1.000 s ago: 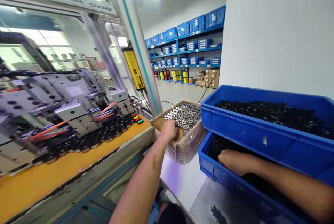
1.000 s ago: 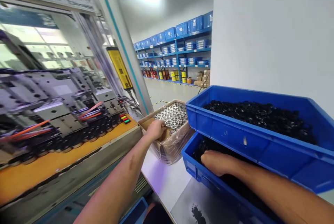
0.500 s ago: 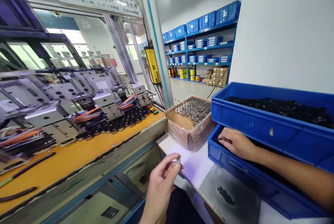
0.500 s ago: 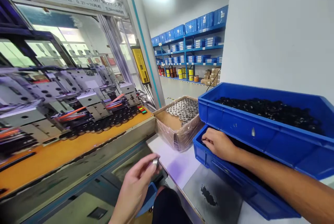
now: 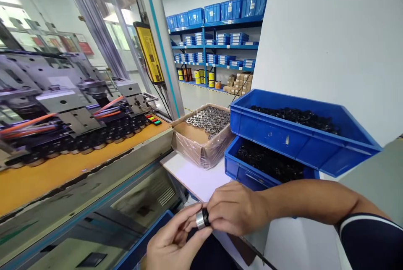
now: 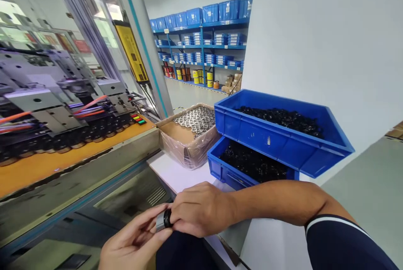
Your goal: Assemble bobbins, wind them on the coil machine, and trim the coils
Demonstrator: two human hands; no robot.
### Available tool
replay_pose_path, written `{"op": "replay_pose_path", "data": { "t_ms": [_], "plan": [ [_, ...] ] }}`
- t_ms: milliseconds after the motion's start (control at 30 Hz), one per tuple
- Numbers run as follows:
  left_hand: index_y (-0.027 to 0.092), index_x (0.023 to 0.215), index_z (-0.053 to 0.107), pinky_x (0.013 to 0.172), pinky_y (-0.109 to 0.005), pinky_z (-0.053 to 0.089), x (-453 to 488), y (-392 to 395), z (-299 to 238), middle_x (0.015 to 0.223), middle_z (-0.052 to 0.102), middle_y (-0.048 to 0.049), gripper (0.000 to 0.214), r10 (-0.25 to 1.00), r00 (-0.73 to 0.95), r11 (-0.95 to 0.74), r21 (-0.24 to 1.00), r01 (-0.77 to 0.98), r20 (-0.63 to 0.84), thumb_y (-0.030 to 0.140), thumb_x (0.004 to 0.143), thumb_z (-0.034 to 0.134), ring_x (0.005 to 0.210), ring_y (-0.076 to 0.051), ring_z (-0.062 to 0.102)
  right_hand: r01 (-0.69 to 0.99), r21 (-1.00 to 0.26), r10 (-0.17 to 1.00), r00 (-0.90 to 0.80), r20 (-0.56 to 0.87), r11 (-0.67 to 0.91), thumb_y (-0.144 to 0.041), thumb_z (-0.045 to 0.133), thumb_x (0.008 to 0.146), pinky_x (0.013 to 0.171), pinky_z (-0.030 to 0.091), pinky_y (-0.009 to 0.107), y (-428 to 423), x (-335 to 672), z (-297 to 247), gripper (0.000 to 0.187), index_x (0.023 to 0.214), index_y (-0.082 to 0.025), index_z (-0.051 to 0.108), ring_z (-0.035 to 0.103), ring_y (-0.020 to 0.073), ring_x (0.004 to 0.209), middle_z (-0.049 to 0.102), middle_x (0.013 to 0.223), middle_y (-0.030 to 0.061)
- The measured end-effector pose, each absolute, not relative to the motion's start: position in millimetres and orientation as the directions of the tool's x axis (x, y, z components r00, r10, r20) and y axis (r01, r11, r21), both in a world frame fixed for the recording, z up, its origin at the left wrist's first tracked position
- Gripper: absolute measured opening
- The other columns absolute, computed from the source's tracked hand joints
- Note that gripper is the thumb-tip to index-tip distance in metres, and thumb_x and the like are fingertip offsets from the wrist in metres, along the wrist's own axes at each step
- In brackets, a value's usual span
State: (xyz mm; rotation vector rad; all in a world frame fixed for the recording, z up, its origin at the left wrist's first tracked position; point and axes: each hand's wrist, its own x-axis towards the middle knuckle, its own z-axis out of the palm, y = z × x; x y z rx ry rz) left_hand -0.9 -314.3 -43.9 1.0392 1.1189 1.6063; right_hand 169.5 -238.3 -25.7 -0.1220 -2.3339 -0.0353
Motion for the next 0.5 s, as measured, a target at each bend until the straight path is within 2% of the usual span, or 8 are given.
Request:
{"op": "replay_pose_path", "data": {
  "t_ms": [100,267,367,500],
  "plan": [
    [0.03,0.082,0.083,0.071,-0.026,0.064,1,-311,-47,0.081,0.082,-0.0041,0.035,0.965,-0.203,-0.198,0.966,-0.164,0.164,0.031,0.049,0.094,0.073,-0.025,0.078,0.075,0.027,0.028,-0.641,0.767,0.997,-0.02,0.05,0.098,0.07,0.052,0.021,-237,173,-25,0.017,0.085,-0.015,0.059,0.064,0.0109,0.075,0.066,0.077,0.0026],
    [0.03,0.081,0.082,0.078,-0.03,0.063,7,-314,-41,0.08,0.081,-0.0037,0.038,0.947,-0.312,-0.142,0.967,-0.21,0.072,0.044,0.048,0.094,0.078,-0.026,0.078,0.15,-0.019,0.116,-0.676,0.727,0.989,-0.026,0.056,0.097,0.076,0.053,0.02,-236,179,-20,0.016,0.104,-0.014,0.063,0.064,0.0105,0.085,0.065,0.094,0.0059],
    [0.028,0.08,0.083,0.072,-0.029,0.064,5,-315,-41,0.074,0.08,-0.0046,0.037,0.977,-0.207,-0.097,0.977,-0.188,0.057,0.038,0.047,0.095,0.068,-0.023,0.077,0.134,-0.011,0.103,-0.696,0.711,0.991,-0.029,0.059,0.096,0.078,0.053,0.02,-235,181,-19,0.02,0.108,-0.014,0.064,0.063,0.0106,0.086,0.064,0.099,0.0066],
    [0.028,0.082,0.082,0.073,-0.028,0.063,5,-316,-43,0.073,0.079,-0.0043,0.038,0.973,-0.232,-0.086,0.954,-0.288,0.018,0.04,0.048,0.095,0.071,-0.022,0.077,0.118,0.001,0.081,-0.682,0.727,0.993,-0.031,0.058,0.098,0.081,0.054,0.021,-235,181,-18,0.023,0.107,-0.012,0.064,0.064,0.0123,0.092,0.066,0.098,0.0082]
  ]
}}
